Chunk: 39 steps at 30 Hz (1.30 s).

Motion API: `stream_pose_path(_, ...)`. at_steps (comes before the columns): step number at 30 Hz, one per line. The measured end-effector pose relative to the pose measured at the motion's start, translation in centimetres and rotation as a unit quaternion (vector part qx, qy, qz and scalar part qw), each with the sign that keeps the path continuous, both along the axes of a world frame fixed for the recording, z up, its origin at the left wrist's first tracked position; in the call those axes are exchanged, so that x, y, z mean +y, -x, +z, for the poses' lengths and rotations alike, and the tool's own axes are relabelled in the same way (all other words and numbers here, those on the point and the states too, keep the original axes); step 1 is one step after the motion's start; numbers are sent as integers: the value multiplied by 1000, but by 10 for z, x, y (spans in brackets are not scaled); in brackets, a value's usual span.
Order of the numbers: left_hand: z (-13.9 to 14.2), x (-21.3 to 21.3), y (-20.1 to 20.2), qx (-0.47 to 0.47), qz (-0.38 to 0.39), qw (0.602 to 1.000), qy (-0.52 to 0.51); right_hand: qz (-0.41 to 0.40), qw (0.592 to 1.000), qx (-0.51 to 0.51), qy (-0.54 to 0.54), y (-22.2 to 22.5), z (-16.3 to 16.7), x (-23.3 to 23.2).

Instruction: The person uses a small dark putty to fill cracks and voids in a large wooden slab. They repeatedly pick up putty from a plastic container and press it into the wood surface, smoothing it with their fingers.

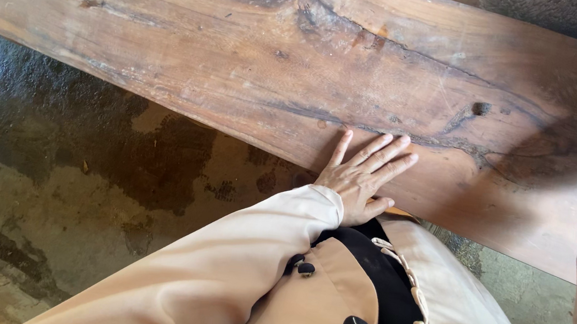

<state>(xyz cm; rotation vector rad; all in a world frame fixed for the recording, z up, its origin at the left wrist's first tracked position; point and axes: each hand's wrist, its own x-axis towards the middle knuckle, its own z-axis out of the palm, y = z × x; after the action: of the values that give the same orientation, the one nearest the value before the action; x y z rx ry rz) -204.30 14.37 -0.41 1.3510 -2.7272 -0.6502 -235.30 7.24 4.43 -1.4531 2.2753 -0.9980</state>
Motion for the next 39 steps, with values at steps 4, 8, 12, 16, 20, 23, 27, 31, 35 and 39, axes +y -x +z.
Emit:
stream_pose_path(4, -2, 4, 11, 29, 48, 998, -15, 56, 995, 51, 66, 9, -1, -1)
stream_pose_path(8, -1, -3, 22, 11, 76, 997, -10, 18, 998, 48, 25, 8, 0, -6)
stream_pose_path(12, 1, -9, 29, 11, 104, 994, -15, 88, 980, 160, 76, 13, -6, -3)
stream_pose_path(16, 5, -9, 29, -2, 102, 995, -18, 120, 958, 257, 43, 22, -16, 14)
stream_pose_path(20, 10, -8, 30, -22, 100, 995, -20, 121, 918, 376, -43, 24, -18, 24)
stream_pose_path(23, 11, -9, 31, -28, 100, 994, -20, 138, 923, 355, -61, 27, -15, 26)
stream_pose_path(27, 12, -10, 32, -26, 103, 994, -20, 139, 948, 278, -62, 39, -11, 21)
stream_pose_path(31, 11, -9, 31, -33, 106, 993, -31, 146, 938, 310, -43, 45, -16, 13)
stream_pose_path(35, 12, -8, 31, -31, 107, 994, -21, 150, 926, 342, -58, 40, -20, 15)
stream_pose_path(39, 14, -9, 31, -31, 107, 993, -26, 161, 919, 355, -64, 35, -14, 29)
